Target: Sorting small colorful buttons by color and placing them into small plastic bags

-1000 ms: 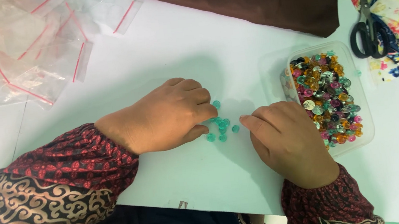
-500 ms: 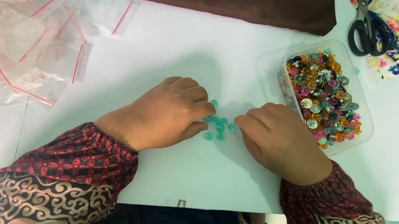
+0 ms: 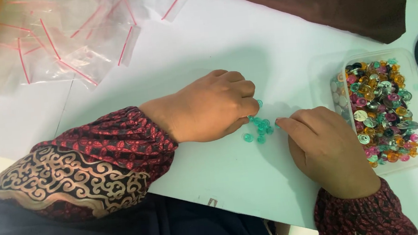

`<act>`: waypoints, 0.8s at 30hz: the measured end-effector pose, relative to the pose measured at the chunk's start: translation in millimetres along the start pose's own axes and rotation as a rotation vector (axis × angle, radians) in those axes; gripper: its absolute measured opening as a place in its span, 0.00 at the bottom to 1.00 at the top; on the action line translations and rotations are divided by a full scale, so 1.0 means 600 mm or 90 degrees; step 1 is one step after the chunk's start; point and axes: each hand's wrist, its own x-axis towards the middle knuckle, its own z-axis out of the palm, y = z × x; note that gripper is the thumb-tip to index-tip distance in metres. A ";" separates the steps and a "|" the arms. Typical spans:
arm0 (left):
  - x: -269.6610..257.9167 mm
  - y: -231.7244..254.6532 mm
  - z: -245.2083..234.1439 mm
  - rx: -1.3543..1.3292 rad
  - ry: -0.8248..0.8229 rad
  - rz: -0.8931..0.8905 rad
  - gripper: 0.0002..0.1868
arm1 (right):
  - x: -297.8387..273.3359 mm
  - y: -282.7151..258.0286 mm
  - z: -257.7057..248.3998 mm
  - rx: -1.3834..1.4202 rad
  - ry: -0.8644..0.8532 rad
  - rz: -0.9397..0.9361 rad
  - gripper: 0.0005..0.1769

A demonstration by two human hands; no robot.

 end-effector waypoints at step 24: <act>-0.001 0.022 0.007 -0.002 -0.007 0.048 0.13 | 0.002 0.000 0.006 0.073 -0.076 -0.035 0.20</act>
